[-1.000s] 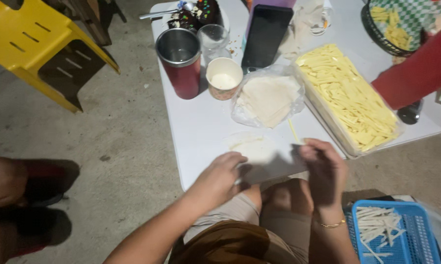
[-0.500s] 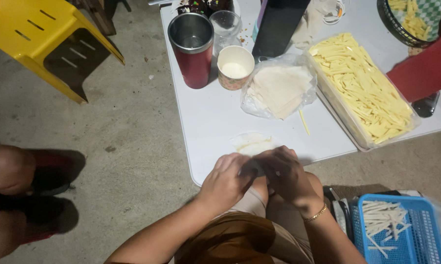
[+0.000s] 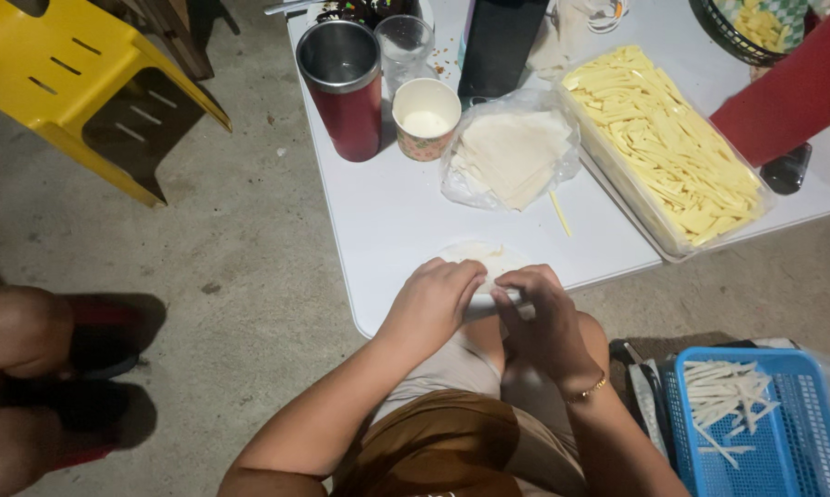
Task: The person places thin yellow strips onto a flat white sheet, folds the sheet over the strips, and seals the edges by hand. The process is repeated multiple times, with finished items placed into a blue basket.
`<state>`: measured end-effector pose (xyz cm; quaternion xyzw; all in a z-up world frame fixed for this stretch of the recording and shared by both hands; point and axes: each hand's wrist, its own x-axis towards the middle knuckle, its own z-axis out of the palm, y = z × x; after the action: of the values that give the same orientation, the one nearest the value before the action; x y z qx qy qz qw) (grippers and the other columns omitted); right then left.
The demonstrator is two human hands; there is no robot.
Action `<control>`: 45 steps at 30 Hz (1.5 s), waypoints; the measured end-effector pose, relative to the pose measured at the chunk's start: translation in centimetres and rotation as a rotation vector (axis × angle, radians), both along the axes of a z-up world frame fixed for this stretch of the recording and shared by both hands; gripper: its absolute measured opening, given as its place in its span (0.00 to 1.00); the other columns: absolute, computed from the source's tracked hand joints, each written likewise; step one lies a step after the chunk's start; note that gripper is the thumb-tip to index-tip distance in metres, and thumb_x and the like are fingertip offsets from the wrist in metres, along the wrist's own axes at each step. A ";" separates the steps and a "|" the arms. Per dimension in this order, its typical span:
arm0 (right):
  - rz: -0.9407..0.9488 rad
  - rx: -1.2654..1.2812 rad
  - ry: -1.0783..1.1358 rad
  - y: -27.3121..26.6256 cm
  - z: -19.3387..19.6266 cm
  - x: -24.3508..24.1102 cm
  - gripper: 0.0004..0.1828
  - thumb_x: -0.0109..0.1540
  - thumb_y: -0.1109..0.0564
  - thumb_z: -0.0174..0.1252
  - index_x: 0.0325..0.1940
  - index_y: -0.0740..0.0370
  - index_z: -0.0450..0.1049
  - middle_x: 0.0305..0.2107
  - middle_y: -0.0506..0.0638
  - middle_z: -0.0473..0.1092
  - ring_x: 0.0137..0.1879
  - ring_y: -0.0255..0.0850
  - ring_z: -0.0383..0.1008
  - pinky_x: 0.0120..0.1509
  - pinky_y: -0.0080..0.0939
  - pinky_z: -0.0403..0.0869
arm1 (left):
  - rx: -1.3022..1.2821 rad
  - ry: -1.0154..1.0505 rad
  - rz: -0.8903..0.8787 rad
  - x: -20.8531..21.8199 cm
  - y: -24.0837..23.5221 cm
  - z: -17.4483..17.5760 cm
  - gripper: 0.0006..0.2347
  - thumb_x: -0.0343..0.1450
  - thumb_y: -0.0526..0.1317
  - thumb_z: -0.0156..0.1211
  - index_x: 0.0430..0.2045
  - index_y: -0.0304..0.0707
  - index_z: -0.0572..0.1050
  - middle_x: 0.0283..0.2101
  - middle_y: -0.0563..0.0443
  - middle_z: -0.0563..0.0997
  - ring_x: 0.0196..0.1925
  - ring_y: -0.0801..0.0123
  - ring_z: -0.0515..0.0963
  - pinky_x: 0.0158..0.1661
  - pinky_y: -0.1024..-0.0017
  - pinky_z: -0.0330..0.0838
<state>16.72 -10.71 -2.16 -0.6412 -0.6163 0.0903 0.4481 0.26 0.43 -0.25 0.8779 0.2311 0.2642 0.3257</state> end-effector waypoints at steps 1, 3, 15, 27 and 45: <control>0.035 0.066 -0.034 0.1 -0.1 0.0 0.14 0.60 0.65 0.65 0.47 0.57 0.71 0.38 0.51 0.74 0.46 0.46 0.76 0.50 0.40 0.76 | -0.004 0.000 0.001 0.2 0.0 0.1 0.04 0.76 0.37 0.57 0.42 0.38 0.75 0.38 0.44 0.81 0.40 0.48 0.81 0.47 0.57 0.74; 0.086 0.159 -0.091 0.3 0.0 0.0 0.13 0.62 0.67 0.63 0.48 0.57 0.71 0.39 0.48 0.74 0.48 0.46 0.75 0.54 0.41 0.75 | 0.025 -0.039 0.039 0.4 -0.2 0.1 0.08 0.74 0.36 0.57 0.46 0.37 0.75 0.40 0.40 0.79 0.40 0.45 0.80 0.43 0.56 0.73; -0.051 -0.005 -0.400 -0.2 0.7 -0.9 0.06 0.59 0.58 0.64 0.39 0.56 0.81 0.35 0.49 0.72 0.45 0.51 0.69 0.51 0.50 0.65 | 0.098 -0.097 0.000 -0.5 -0.8 -0.8 0.06 0.69 0.31 0.58 0.38 0.34 0.78 0.41 0.41 0.77 0.45 0.46 0.79 0.46 0.57 0.74; -0.063 -0.031 -0.345 -0.3 -1.3 0.1 0.03 0.60 0.59 0.62 0.38 0.57 0.79 0.32 0.52 0.71 0.43 0.53 0.68 0.50 0.49 0.66 | 0.190 0.018 0.094 -0.4 -1.1 -0.3 0.07 0.68 0.39 0.65 0.27 0.32 0.81 0.37 0.38 0.76 0.44 0.45 0.73 0.45 0.53 0.70; -0.027 0.001 -0.467 0.3 0.0 0.1 0.05 0.59 0.57 0.63 0.40 0.53 0.80 0.34 0.45 0.73 0.44 0.46 0.69 0.50 0.48 0.60 | 0.028 0.129 0.307 0.8 0.6 0.5 0.11 0.61 0.44 0.71 0.25 0.36 0.80 0.39 0.39 0.77 0.48 0.43 0.72 0.47 0.53 0.66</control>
<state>16.83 -10.36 -2.17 -0.6529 -0.6946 -0.0669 0.2947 1.02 1.06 0.28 0.8519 0.3791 0.2572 0.2538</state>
